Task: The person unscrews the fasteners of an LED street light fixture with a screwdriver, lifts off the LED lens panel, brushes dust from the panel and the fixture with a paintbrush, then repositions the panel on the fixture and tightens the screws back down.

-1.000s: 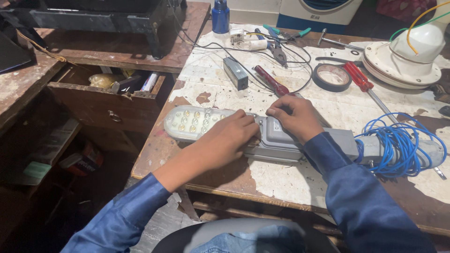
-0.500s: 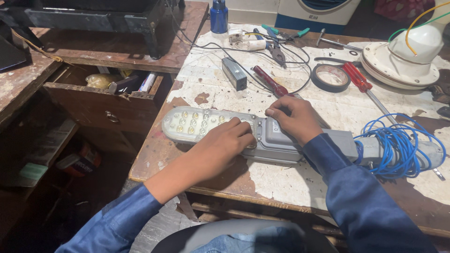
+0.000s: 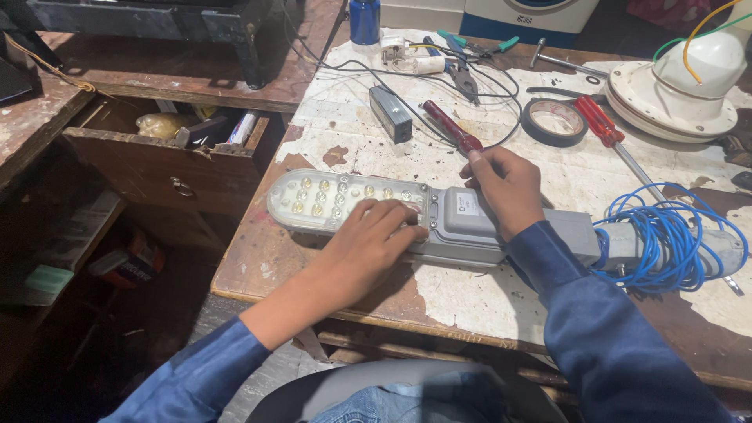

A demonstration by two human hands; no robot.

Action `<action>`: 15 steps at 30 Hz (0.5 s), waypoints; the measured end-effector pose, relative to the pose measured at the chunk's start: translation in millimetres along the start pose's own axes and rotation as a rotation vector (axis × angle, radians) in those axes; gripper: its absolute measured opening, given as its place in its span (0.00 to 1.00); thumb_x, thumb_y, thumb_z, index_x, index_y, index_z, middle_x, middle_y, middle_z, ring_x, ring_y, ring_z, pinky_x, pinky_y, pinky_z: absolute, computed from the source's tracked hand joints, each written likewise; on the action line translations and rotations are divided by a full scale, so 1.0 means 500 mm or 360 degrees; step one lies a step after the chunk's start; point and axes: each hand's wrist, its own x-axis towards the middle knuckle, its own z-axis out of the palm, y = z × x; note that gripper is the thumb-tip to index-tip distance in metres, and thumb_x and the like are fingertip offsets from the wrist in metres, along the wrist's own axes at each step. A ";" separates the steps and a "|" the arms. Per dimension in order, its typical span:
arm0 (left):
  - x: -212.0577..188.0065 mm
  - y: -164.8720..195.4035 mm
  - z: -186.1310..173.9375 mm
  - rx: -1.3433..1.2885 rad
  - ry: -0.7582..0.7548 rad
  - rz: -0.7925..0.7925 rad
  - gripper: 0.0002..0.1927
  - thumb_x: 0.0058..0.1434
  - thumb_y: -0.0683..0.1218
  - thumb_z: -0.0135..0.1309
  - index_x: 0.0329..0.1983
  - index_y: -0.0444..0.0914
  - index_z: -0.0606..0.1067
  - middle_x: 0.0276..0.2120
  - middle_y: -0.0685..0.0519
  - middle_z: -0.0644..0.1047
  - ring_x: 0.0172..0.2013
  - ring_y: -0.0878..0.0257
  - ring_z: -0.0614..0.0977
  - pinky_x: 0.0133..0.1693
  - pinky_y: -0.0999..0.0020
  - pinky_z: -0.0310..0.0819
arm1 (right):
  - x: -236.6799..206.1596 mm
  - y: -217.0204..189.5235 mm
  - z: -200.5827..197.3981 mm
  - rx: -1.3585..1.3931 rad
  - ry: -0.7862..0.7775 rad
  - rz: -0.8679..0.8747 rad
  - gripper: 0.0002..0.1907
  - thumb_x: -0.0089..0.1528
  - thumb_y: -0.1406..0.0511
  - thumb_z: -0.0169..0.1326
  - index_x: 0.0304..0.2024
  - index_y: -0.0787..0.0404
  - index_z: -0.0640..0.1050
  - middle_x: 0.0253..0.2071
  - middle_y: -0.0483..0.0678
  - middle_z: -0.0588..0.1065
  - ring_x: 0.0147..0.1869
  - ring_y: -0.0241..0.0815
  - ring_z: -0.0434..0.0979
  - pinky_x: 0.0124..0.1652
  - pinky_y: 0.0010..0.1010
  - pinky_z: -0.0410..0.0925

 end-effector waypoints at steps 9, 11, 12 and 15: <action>-0.021 -0.008 0.033 -0.0252 -0.0001 -0.0019 0.20 0.54 0.39 0.58 0.52 0.32 0.73 0.46 0.44 0.73 0.49 0.48 0.77 0.50 0.57 0.74 | 0.003 -0.001 -0.001 -0.0089 0.0013 -0.0009 0.13 0.67 0.62 0.55 0.37 0.66 0.81 0.31 0.46 0.80 0.33 0.32 0.78 0.36 0.26 0.72; -0.028 -0.011 0.040 -0.0161 -0.0013 0.0004 0.24 0.54 0.38 0.58 0.56 0.32 0.72 0.49 0.43 0.73 0.51 0.47 0.76 0.53 0.55 0.74 | 0.001 -0.006 -0.002 -0.0228 -0.0045 -0.0073 0.13 0.67 0.61 0.55 0.36 0.66 0.81 0.30 0.46 0.81 0.33 0.32 0.78 0.36 0.25 0.71; -0.031 -0.013 0.043 -0.0127 0.0014 0.0011 0.25 0.55 0.38 0.58 0.57 0.33 0.71 0.51 0.43 0.72 0.53 0.47 0.76 0.54 0.55 0.73 | 0.000 -0.009 -0.001 -0.0229 -0.0059 -0.0092 0.13 0.67 0.61 0.55 0.36 0.66 0.81 0.30 0.45 0.81 0.33 0.31 0.77 0.36 0.25 0.70; -0.043 -0.018 0.051 -0.0052 0.0077 0.0015 0.27 0.56 0.40 0.59 0.61 0.35 0.69 0.56 0.42 0.69 0.56 0.46 0.74 0.57 0.53 0.71 | 0.000 -0.017 -0.002 -0.0222 -0.0067 -0.0110 0.13 0.67 0.61 0.55 0.35 0.66 0.81 0.30 0.46 0.80 0.33 0.31 0.76 0.36 0.26 0.69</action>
